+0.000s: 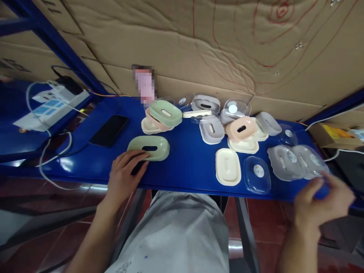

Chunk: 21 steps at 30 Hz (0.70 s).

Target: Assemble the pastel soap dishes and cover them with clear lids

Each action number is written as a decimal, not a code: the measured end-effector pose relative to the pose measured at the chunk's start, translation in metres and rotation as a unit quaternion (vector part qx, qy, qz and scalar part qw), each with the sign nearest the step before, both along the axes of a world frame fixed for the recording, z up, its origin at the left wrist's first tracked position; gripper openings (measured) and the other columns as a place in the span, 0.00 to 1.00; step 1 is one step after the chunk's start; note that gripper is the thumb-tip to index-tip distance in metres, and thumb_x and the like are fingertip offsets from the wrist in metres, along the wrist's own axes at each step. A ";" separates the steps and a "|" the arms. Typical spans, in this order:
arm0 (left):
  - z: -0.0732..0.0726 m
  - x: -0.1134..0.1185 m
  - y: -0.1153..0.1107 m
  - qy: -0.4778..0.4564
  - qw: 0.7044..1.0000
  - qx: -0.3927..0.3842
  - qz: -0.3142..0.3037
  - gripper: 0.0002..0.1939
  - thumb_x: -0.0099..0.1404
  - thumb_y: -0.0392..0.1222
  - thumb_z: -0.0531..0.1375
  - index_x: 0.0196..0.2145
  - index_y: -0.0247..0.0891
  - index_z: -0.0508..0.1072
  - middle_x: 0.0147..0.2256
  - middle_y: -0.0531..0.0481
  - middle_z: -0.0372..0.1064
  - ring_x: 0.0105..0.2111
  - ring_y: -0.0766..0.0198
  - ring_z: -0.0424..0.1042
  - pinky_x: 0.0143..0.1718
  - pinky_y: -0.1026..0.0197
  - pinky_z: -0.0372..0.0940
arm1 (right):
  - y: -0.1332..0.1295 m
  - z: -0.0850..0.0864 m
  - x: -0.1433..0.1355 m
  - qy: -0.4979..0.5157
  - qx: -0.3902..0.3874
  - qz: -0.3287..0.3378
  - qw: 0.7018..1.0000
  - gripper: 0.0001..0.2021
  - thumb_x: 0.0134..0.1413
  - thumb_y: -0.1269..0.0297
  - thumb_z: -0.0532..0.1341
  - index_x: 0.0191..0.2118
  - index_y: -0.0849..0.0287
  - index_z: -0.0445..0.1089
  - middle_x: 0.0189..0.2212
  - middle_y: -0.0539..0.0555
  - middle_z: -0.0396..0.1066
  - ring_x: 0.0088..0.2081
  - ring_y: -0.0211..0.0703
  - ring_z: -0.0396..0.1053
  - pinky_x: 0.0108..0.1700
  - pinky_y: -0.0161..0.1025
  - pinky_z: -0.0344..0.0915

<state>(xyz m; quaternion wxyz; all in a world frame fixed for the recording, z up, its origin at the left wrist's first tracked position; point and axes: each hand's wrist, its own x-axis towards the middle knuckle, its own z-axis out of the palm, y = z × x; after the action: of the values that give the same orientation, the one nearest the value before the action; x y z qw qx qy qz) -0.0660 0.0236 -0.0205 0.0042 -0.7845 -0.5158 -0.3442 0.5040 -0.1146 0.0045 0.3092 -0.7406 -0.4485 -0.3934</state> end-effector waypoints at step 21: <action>0.017 0.068 -0.033 0.038 0.985 -0.026 -0.168 0.15 0.79 0.41 0.58 0.60 0.44 0.74 0.55 0.44 0.78 0.53 0.52 0.75 0.53 0.47 0.62 | 0.056 0.001 -0.233 0.059 -0.301 0.473 0.826 0.28 0.72 0.63 0.61 0.73 0.49 0.58 0.68 0.63 0.65 0.69 0.60 0.64 0.66 0.62 0.65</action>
<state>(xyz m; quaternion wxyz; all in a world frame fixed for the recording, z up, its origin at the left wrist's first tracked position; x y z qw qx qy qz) 0.0024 -0.0093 -0.0031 -0.0548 -0.8724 -0.3849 -0.2961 0.2709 -0.0586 0.0055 0.2449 -0.5160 -0.8208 0.0002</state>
